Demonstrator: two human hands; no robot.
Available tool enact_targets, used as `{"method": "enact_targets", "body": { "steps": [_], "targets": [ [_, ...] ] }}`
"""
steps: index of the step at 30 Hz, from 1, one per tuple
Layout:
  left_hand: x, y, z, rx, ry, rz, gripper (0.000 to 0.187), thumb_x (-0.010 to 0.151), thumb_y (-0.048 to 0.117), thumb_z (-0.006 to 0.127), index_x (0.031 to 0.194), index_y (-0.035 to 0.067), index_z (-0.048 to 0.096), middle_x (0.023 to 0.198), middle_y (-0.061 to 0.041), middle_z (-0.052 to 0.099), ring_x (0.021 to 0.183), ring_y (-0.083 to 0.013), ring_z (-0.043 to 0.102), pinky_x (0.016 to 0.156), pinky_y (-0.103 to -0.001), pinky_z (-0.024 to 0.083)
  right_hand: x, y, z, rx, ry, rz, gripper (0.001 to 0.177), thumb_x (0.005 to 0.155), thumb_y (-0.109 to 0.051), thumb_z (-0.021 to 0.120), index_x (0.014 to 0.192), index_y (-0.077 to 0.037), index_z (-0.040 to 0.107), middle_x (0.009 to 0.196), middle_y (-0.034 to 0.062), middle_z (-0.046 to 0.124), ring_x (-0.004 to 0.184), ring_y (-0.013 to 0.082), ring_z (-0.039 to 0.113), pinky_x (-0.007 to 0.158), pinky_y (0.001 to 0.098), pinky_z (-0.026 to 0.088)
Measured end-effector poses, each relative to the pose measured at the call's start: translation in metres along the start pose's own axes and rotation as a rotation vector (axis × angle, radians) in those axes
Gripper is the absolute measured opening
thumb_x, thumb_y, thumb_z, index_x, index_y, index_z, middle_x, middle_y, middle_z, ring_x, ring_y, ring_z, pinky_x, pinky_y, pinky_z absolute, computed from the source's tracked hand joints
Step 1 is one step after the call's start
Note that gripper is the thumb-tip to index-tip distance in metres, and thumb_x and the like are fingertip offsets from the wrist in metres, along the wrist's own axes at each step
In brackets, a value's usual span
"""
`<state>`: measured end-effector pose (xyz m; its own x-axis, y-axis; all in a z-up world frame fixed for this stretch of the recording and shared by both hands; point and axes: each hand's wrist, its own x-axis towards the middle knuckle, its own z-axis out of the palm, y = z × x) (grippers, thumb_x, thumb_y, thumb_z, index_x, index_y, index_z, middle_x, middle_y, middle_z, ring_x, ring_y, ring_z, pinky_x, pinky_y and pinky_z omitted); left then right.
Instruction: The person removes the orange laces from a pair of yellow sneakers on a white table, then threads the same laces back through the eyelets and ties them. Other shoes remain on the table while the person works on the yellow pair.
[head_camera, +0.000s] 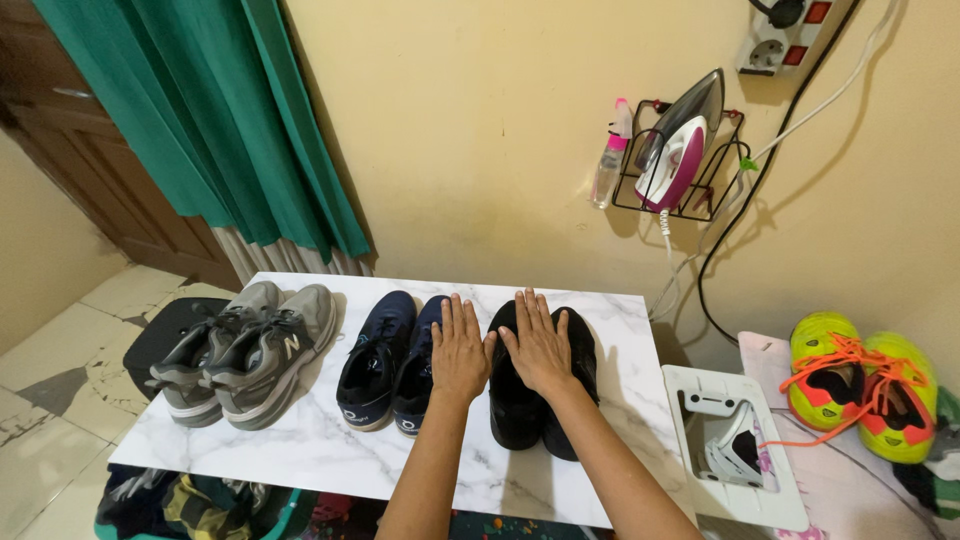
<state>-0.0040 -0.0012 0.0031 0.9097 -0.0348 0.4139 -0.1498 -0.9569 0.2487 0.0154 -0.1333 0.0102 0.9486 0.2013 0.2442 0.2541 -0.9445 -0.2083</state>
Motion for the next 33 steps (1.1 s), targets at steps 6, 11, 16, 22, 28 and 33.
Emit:
{"method": "enact_targets", "body": {
  "steps": [6,11,16,22,28,33],
  "targets": [
    [0.0,0.0,0.0,-0.009,0.024,0.013,0.062,0.088,0.038,0.04,0.131,-0.005,0.029,0.142,-0.021,0.019,0.132,-0.0342,0.015,0.102,-0.05,0.02,0.0,0.0,-0.001,0.008,0.007,-0.001,0.064,0.09,-0.046,0.027,0.139,-0.007,0.014,0.146,0.0092,0.013,0.134,0.0234,0.01,0.104,0.0511,0.009],
    [0.001,0.0,0.001,-0.011,0.021,0.013,0.062,0.088,0.038,0.04,0.131,-0.005,0.029,0.142,-0.021,0.019,0.132,-0.0342,0.015,0.102,-0.05,0.02,-0.001,-0.001,-0.002,0.012,0.004,0.006,0.064,0.089,-0.046,0.028,0.139,-0.007,0.015,0.146,0.0093,0.014,0.135,0.0235,0.01,0.105,0.0509,0.009],
    [0.001,0.001,0.002,-0.012,0.003,0.006,0.062,0.088,0.038,0.039,0.131,-0.005,0.029,0.142,-0.021,0.018,0.133,-0.0334,0.014,0.102,-0.049,0.02,-0.001,0.0,-0.001,0.019,0.005,0.008,0.063,0.09,-0.045,0.029,0.139,-0.008,0.016,0.146,0.0094,0.014,0.134,0.0236,0.01,0.105,0.0509,0.009],
    [0.002,0.001,-0.001,-0.041,0.16,0.072,0.043,0.088,0.029,0.044,0.114,-0.005,0.045,0.117,-0.022,0.047,0.115,-0.0345,0.04,0.094,-0.048,0.031,-0.001,0.001,0.001,0.038,0.07,-0.018,0.059,0.09,-0.04,0.032,0.137,-0.006,0.021,0.144,0.0116,0.019,0.133,0.0254,0.016,0.104,0.0505,0.012],
    [0.004,0.002,-0.006,-0.105,0.206,0.081,0.02,0.086,0.018,0.051,0.072,0.004,0.055,0.071,-0.014,0.06,0.07,-0.0314,0.059,0.068,-0.041,0.046,-0.008,0.0,-0.004,0.184,0.317,-0.055,0.035,0.089,-0.024,0.045,0.114,0.0,0.051,0.109,0.0156,0.053,0.102,0.0301,0.048,0.089,0.04,0.037],
    [0.004,0.006,-0.008,-0.128,0.232,0.098,0.022,0.086,0.02,0.053,0.07,0.004,0.054,0.065,-0.015,0.059,0.065,-0.0306,0.059,0.06,-0.039,0.047,-0.01,-0.002,-0.009,0.194,0.347,-0.02,0.023,0.089,-0.019,0.048,0.077,-0.001,0.057,0.078,0.0126,0.056,0.079,0.0288,0.053,0.074,0.0391,0.044]
  ]
}}
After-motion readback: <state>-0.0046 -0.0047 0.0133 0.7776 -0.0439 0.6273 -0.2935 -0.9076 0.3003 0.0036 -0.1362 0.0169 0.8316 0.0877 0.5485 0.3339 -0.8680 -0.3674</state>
